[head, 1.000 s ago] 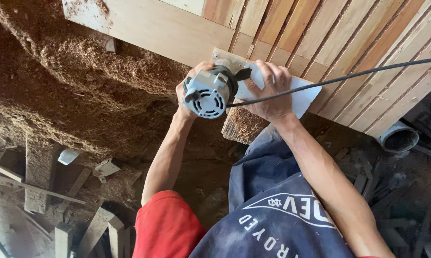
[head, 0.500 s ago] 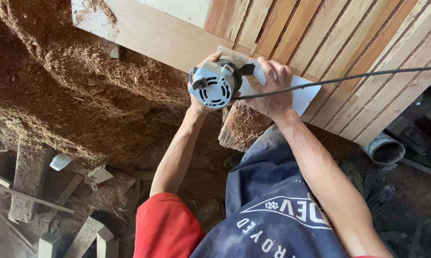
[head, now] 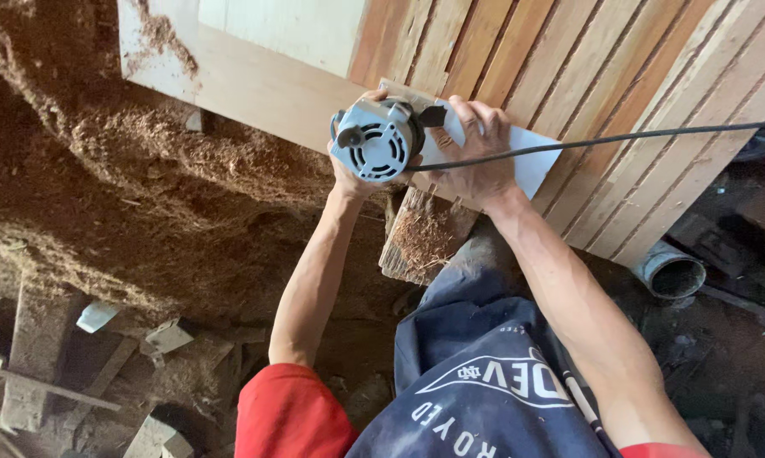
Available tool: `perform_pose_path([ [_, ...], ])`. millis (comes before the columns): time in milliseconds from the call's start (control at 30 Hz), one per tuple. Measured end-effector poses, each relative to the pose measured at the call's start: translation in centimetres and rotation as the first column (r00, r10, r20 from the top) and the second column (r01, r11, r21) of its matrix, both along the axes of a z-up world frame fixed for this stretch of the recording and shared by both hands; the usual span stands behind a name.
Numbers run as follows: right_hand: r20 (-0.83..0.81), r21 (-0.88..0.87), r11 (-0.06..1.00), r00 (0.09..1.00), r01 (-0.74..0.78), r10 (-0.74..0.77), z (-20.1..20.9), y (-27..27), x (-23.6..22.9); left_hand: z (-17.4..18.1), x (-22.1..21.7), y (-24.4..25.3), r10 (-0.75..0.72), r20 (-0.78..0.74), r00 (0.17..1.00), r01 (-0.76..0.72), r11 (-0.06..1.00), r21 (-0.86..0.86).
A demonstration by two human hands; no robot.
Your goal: The person uses a handheld electric router to carve grooves into a large wooden board. They guide the tool along the wood surface, creating parallel lines and generating sawdust.
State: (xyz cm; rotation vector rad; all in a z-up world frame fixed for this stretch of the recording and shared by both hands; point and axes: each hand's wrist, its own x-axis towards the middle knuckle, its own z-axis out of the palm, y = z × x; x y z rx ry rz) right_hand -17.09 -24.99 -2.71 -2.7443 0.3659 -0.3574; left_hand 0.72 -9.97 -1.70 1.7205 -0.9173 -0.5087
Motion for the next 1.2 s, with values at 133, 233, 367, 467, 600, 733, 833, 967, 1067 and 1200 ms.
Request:
perform_pose_path([
  [133,-0.121,-0.035,0.998,0.991,0.056,-0.060,-0.2,0.9,-0.4,-0.7,-0.4,0.1,-0.012,-0.254,0.967,-0.012,0.996,-0.093],
  [233,-0.190,-0.123,0.983,0.969,0.135,-0.157,-1.1,2.3,0.4,-1.3,-0.3,-0.1,-0.040,-0.316,0.948,-0.030,0.976,-0.214],
  [367,-0.134,-0.131,0.982,0.979,0.138,-0.156,-2.2,1.7,0.7,-2.1,-0.1,-0.8,-0.034,-0.278,0.960,-0.038,0.968,-0.250],
  [467,-0.162,-0.153,0.978,0.972,0.145,-0.170,-2.4,-0.6,1.6,-2.9,0.8,-3.2,-0.078,-0.418,0.905,-0.062,0.948,-0.312],
  [600,-0.154,-0.185,0.972,0.972,0.146,-0.175,-1.3,-4.1,3.3,-2.5,2.3,-7.0,0.049,-0.005,0.999,-0.050,0.994,-0.096],
  [733,-0.136,-0.220,0.963,0.972,0.157,-0.189,-0.1,-5.8,4.1,-0.7,3.3,-9.4,0.032,0.226,0.974,-0.002,0.991,-0.132],
  [833,-0.116,-0.217,0.964,0.976,0.155,-0.183,-0.1,-7.0,4.6,-0.2,4.0,-10.9,0.038,0.221,0.975,0.003,0.983,-0.184],
  [967,-0.127,-0.240,0.960,0.976,0.144,-0.178,-1.0,-10.1,5.2,-0.7,5.1,-13.6,0.018,0.136,0.991,0.006,0.986,-0.169],
  [1067,-0.089,-0.250,0.957,0.980,0.149,-0.176,-1.4,-13.0,6.3,-0.7,6.0,-16.8,0.050,0.143,0.989,-0.030,0.989,-0.142],
  [1200,-0.082,-0.249,0.956,0.980,0.157,-0.182,-1.1,-14.8,7.2,-0.2,6.9,-19.0,0.030,0.147,0.989,0.009,0.967,-0.256],
])
